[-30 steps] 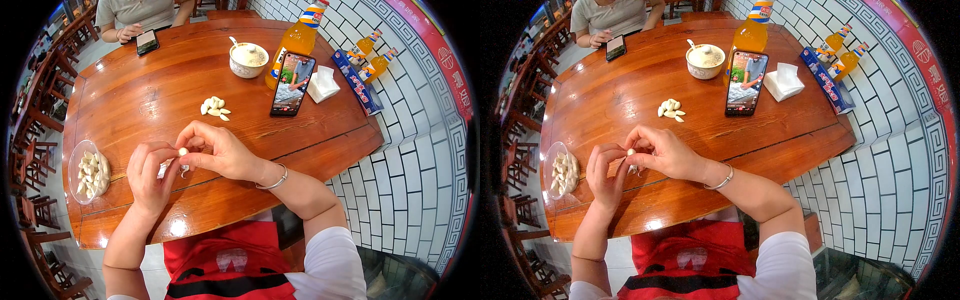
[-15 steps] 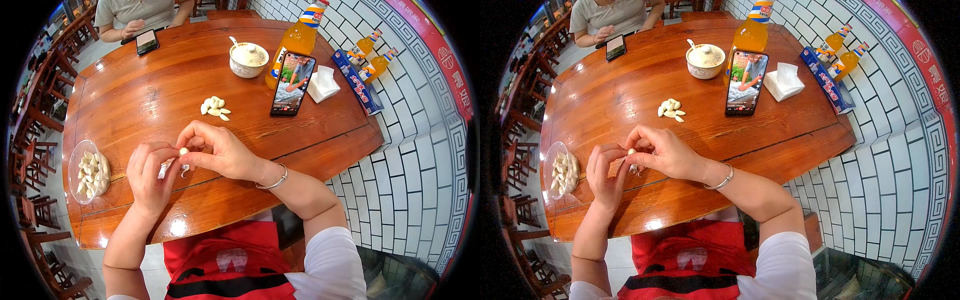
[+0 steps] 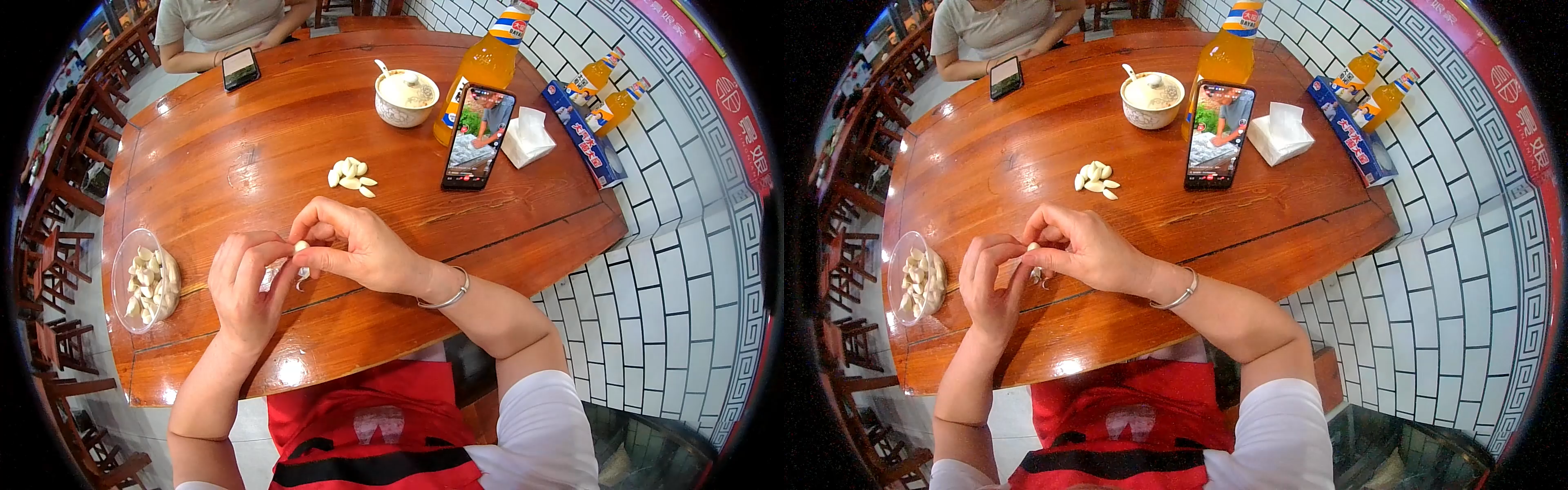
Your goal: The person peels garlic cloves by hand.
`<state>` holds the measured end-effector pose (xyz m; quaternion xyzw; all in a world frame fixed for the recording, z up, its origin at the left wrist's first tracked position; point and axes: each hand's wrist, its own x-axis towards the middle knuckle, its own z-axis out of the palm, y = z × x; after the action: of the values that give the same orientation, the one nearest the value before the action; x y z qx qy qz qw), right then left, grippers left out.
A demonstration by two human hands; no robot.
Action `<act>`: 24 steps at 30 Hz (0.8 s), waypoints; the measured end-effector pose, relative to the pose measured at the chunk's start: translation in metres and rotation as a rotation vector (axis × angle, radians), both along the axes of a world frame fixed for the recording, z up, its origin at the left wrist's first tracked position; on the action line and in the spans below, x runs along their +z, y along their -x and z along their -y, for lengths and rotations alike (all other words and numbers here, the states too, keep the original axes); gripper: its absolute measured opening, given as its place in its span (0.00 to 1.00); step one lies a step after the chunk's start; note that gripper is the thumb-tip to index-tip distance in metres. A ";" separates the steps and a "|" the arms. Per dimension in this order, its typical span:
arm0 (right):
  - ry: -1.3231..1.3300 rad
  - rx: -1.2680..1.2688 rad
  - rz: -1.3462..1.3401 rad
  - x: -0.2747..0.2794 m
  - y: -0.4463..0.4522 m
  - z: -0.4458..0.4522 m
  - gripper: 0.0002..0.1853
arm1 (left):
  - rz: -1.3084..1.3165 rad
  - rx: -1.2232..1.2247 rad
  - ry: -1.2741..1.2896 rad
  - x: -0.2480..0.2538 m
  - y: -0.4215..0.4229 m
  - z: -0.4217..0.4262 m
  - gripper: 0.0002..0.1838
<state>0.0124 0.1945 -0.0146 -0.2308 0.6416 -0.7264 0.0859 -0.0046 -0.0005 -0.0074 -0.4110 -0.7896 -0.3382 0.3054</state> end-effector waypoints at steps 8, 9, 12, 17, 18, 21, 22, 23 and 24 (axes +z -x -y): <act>-0.012 -0.004 0.002 0.001 0.000 0.000 0.10 | -0.003 -0.003 0.007 0.000 0.000 0.000 0.16; -0.015 -0.006 0.001 0.001 0.000 0.000 0.10 | -0.005 -0.002 0.007 0.000 0.000 0.000 0.16; -0.011 -0.006 0.008 0.001 0.000 0.000 0.10 | -0.008 -0.001 0.008 -0.001 0.000 0.000 0.16; -0.004 -0.006 0.004 0.001 0.000 0.000 0.10 | 0.002 -0.001 0.009 -0.001 0.000 0.000 0.16; -0.008 -0.006 0.005 0.001 0.000 0.000 0.10 | 0.005 -0.001 0.008 0.000 0.000 0.000 0.16; -0.012 -0.006 0.013 0.001 0.000 0.000 0.10 | 0.012 -0.002 0.006 0.001 -0.001 -0.001 0.16; -0.013 -0.006 0.016 0.001 0.000 0.000 0.10 | 0.013 -0.002 0.006 0.000 -0.001 -0.001 0.16; -0.011 -0.006 0.017 0.001 0.000 0.000 0.10 | 0.014 -0.003 0.006 0.000 -0.001 -0.001 0.16; -0.008 -0.005 0.017 0.000 0.000 0.000 0.09 | 0.014 -0.003 0.006 0.000 -0.001 0.000 0.16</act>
<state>0.0125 0.1948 -0.0143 -0.2225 0.6444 -0.7259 0.0903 -0.0038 0.0000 -0.0073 -0.4109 -0.7921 -0.3391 0.2979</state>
